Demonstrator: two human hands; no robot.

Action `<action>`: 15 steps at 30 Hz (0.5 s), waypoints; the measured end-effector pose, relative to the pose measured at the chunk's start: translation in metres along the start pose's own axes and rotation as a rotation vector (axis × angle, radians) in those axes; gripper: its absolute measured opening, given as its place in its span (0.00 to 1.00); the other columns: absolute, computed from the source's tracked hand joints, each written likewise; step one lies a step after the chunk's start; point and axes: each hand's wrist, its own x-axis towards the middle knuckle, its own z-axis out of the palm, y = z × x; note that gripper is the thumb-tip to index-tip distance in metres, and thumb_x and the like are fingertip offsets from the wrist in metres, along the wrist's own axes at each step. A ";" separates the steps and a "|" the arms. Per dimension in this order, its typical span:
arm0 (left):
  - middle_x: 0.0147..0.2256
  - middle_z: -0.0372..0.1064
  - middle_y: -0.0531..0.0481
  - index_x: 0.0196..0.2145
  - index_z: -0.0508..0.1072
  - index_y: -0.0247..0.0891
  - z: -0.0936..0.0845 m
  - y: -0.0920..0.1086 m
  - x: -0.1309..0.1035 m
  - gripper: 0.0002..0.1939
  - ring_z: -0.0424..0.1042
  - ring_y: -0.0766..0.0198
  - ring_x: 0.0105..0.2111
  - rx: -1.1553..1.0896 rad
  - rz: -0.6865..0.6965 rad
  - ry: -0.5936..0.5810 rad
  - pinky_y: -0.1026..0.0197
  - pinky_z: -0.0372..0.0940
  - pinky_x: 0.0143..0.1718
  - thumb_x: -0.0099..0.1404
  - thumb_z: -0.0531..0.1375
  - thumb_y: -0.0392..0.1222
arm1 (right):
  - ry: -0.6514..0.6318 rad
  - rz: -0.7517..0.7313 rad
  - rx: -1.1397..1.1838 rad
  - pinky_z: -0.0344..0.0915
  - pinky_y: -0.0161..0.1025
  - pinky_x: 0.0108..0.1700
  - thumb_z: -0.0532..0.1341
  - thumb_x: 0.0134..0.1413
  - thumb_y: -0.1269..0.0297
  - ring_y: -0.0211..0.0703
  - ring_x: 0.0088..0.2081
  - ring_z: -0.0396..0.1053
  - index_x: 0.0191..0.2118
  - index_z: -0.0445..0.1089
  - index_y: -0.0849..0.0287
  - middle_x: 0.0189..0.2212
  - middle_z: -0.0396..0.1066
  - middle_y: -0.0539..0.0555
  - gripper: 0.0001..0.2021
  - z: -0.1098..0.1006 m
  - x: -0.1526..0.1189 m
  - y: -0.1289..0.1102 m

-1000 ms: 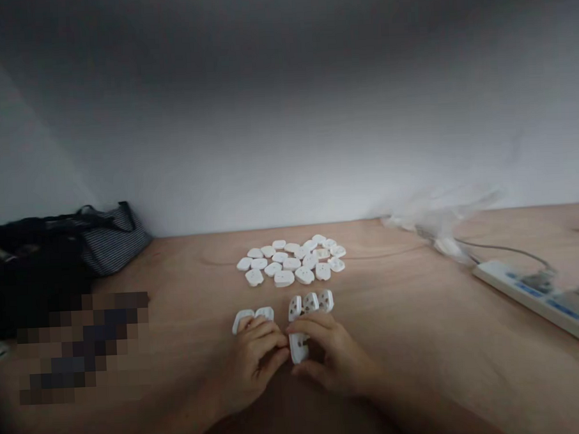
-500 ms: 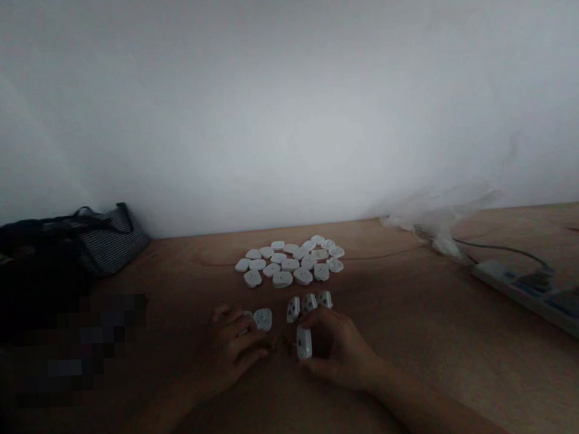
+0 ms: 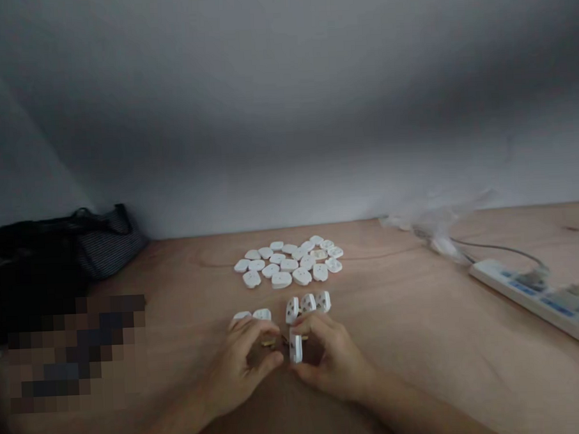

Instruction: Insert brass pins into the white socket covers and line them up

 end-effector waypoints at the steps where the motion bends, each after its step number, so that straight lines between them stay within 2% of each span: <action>1: 0.33 0.68 0.50 0.35 0.68 0.40 0.000 0.000 0.000 0.10 0.66 0.57 0.35 -0.016 -0.013 -0.002 0.56 0.58 0.37 0.58 0.61 0.46 | -0.007 -0.006 -0.003 0.66 0.40 0.44 0.64 0.43 0.70 0.45 0.44 0.69 0.43 0.63 0.55 0.42 0.69 0.55 0.18 0.000 0.000 0.000; 4: 0.32 0.68 0.51 0.35 0.67 0.39 0.001 0.001 -0.001 0.12 0.66 0.57 0.35 -0.031 -0.033 -0.008 0.57 0.59 0.36 0.56 0.63 0.47 | -0.052 -0.013 -0.010 0.67 0.40 0.44 0.62 0.42 0.72 0.45 0.44 0.69 0.44 0.65 0.55 0.43 0.68 0.56 0.19 0.000 0.000 -0.002; 8: 0.32 0.68 0.51 0.34 0.68 0.39 -0.001 -0.002 0.000 0.09 0.65 0.58 0.35 0.032 -0.012 0.014 0.56 0.58 0.37 0.58 0.61 0.45 | -0.104 0.037 -0.037 0.66 0.42 0.46 0.62 0.40 0.72 0.47 0.45 0.68 0.45 0.66 0.55 0.43 0.69 0.56 0.21 -0.004 0.000 -0.003; 10: 0.34 0.68 0.50 0.36 0.69 0.40 -0.003 -0.002 0.001 0.08 0.65 0.57 0.37 0.083 0.070 0.018 0.55 0.56 0.39 0.60 0.60 0.45 | -0.091 0.105 -0.058 0.66 0.43 0.46 0.62 0.38 0.73 0.48 0.45 0.69 0.47 0.64 0.55 0.43 0.70 0.55 0.25 -0.006 0.000 -0.002; 12: 0.38 0.67 0.49 0.42 0.70 0.45 -0.005 -0.001 0.001 0.11 0.63 0.57 0.39 0.147 0.188 -0.015 0.53 0.54 0.41 0.62 0.59 0.47 | -0.071 0.152 -0.055 0.66 0.44 0.46 0.62 0.37 0.74 0.48 0.44 0.69 0.49 0.61 0.55 0.44 0.70 0.55 0.28 -0.006 -0.001 0.001; 15: 0.40 0.65 0.48 0.51 0.66 0.51 -0.005 0.002 0.000 0.17 0.61 0.56 0.39 0.216 0.322 -0.077 0.51 0.51 0.42 0.64 0.55 0.51 | -0.084 0.171 -0.029 0.66 0.45 0.46 0.63 0.37 0.72 0.49 0.46 0.69 0.51 0.58 0.55 0.45 0.70 0.57 0.30 -0.004 -0.001 0.004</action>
